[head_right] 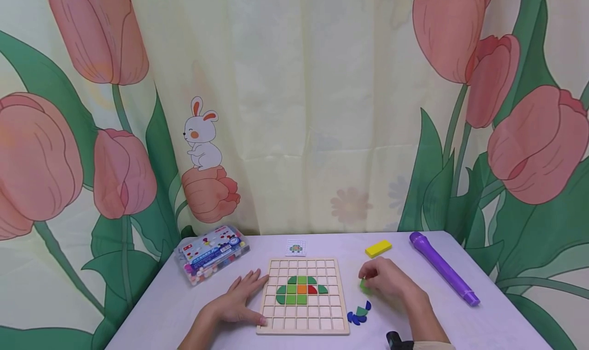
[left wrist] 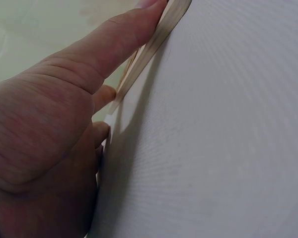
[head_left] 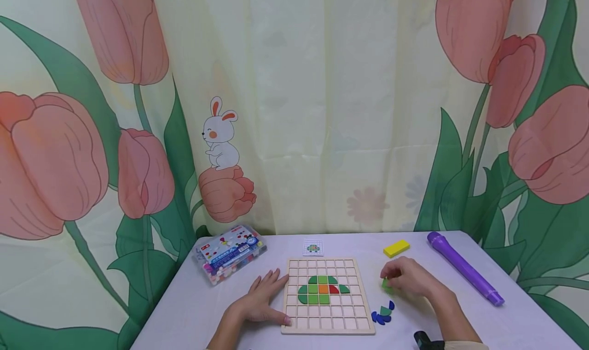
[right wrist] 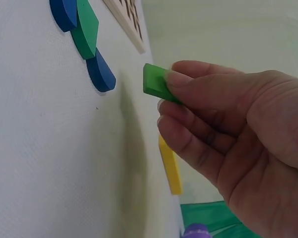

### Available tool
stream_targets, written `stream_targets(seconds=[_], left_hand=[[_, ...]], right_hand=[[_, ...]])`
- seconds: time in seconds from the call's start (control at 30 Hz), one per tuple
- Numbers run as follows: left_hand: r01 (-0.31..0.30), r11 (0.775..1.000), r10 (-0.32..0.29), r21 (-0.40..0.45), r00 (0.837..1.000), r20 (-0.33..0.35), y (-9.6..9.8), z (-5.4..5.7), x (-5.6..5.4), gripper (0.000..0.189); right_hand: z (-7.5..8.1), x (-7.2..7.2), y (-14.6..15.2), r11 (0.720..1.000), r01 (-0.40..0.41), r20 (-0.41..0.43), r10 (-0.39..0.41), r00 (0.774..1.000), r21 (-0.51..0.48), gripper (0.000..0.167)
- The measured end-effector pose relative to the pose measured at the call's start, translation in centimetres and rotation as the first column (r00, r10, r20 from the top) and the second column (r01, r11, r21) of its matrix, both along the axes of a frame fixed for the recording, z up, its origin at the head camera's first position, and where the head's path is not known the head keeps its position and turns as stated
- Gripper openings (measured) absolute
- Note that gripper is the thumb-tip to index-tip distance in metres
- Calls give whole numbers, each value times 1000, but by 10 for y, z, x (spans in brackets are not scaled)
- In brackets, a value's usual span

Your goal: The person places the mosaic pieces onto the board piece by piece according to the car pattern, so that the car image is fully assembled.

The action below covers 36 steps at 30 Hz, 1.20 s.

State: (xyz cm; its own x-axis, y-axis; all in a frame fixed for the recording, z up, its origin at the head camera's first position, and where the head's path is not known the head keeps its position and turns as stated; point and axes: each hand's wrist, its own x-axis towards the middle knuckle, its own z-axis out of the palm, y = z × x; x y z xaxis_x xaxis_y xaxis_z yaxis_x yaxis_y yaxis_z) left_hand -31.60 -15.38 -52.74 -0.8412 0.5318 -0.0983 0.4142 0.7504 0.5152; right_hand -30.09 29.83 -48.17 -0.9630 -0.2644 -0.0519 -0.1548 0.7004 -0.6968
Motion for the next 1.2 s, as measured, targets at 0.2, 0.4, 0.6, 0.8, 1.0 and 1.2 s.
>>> stream_targets(seconds=[0.2, 0.4, 0.6, 0.8, 1.0, 1.2], left_hand=[[1, 1000, -1, 1, 1000, -5, 0, 0, 0, 114], [-1, 1000, 1, -2, 1000, 2, 0, -1, 0, 114], [-3, 1000, 3, -1, 1000, 15, 1, 1, 0, 114], [-2, 1000, 2, 12, 999, 34, 1, 3, 1, 112], [-5, 1000, 5, 18, 999, 41, 2, 3, 1, 113], [-9, 1000, 8, 16, 999, 44, 2, 3, 0, 112]], right_hand=[[0, -1, -3, 998, -57, -55, 55, 997, -37, 22], [1, 0, -13, 994, -92, -69, 87, 994, -65, 26], [2, 0, -26, 991, -91, -83, 83, 993, -99, 27], [1, -1, -38, 980, -126, -85, 114, 990, -155, 28], [-4, -4, -53, 974, -133, -89, 118, 989, -185, 31], [-7, -3, -66, 971, -154, -118, 134, 984, -181, 29]])
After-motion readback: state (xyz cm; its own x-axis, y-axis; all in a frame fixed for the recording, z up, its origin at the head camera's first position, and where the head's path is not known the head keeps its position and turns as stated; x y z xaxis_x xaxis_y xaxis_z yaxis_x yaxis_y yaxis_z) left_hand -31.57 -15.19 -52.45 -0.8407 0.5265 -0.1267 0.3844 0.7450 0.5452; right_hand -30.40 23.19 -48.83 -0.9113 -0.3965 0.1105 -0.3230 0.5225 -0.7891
